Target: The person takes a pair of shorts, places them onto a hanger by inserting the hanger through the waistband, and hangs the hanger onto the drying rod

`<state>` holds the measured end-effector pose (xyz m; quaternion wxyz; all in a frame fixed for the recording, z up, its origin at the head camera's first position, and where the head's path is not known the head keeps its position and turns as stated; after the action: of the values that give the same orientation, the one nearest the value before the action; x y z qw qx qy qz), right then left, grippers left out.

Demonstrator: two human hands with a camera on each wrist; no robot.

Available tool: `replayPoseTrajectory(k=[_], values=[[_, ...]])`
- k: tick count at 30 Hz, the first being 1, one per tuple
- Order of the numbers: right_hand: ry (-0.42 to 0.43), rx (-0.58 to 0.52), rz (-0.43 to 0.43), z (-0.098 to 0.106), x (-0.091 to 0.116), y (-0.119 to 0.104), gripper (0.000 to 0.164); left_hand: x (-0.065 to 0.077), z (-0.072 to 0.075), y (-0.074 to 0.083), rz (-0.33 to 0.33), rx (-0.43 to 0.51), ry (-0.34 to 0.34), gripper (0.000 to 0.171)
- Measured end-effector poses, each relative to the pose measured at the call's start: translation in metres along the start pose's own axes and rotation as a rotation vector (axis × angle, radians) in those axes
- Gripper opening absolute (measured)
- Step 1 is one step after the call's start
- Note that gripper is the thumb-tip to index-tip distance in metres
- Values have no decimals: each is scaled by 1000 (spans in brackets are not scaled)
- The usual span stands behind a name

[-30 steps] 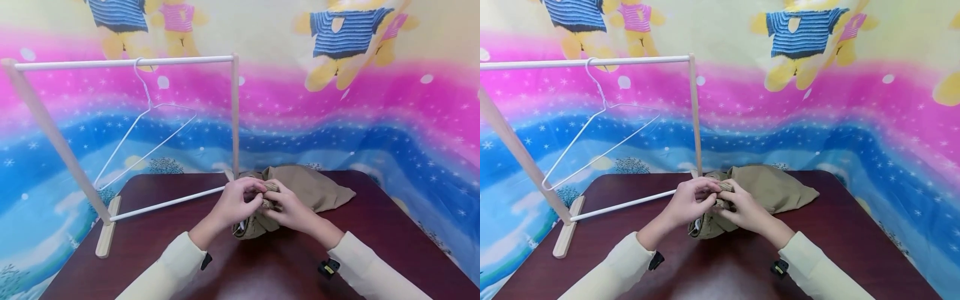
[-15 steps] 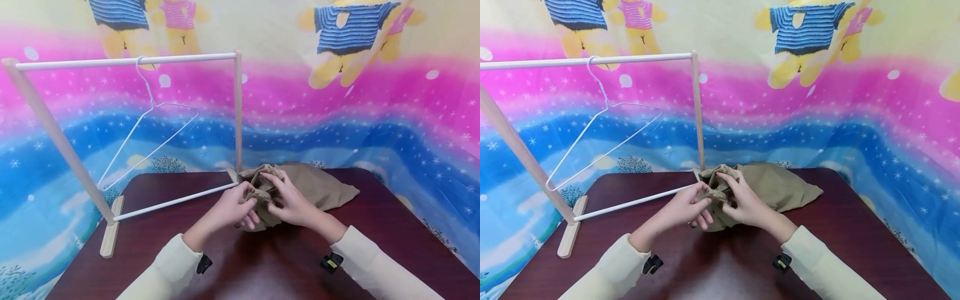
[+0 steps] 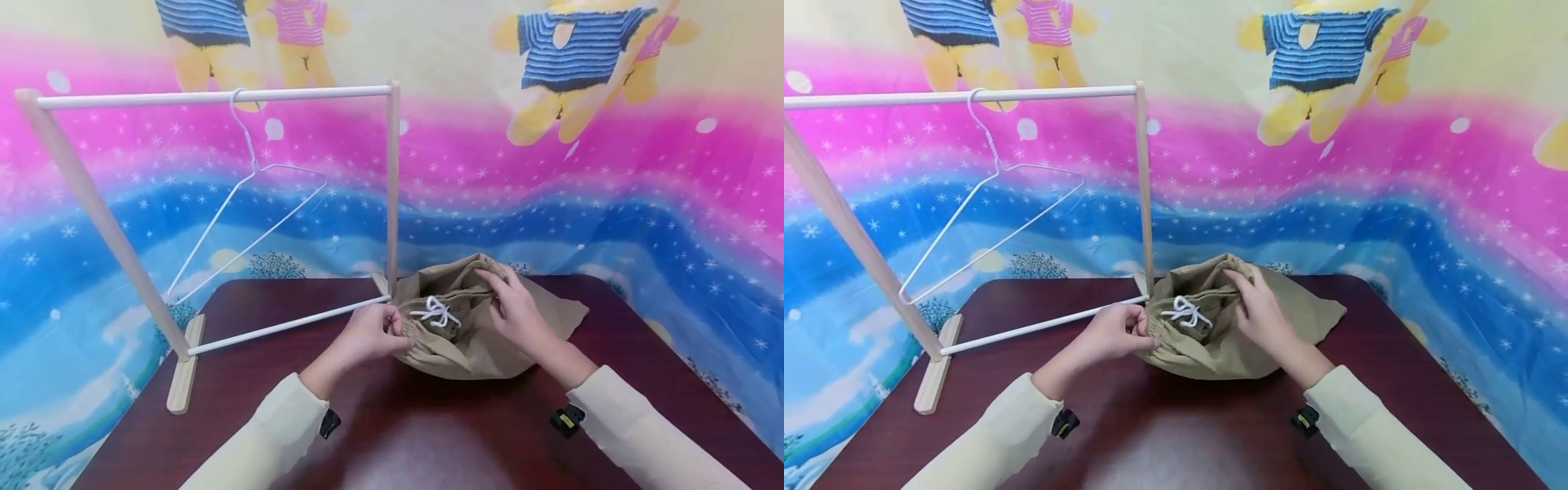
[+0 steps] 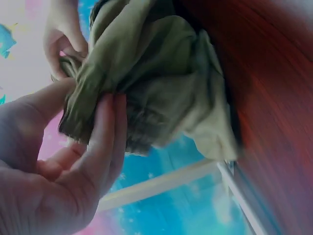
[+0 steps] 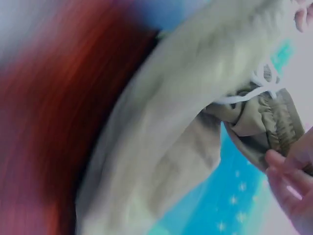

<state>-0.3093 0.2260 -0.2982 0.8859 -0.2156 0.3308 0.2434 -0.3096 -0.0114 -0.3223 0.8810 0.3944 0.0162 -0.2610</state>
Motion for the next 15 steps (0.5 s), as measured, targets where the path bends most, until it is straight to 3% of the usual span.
replayPoseTrajectory(k=[3,5,7,9,13,15], values=[[-38,120,-81,10,1,20,60,-3,1,-4,-31,-164,15,22],[-43,216,-103,19,2,32,54,-6,1,-6,-32,-283,1,32],[-34,299,-90,28,2,41,43,-10,-1,-8,-3,-406,-38,39],[-29,359,-67,35,-1,46,30,-16,-1,-9,62,-504,-75,30],[-114,282,-73,39,-14,52,19,-31,5,-5,228,-590,-74,3],[-175,152,-130,41,-22,54,18,-37,11,0,279,-555,-30,6]])
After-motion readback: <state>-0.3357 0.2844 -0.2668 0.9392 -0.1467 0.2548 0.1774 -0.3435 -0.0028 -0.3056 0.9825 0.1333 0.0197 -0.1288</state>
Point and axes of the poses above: each hand's wrist, its own x-axis away from the middle knuckle, its own z-axis out of the back of the hand, y = z × x, the point moved 7 cm from there along -x, towards the middle knuckle, and after that the axes turned 4 degrees about -z, right-handed, at the moved point
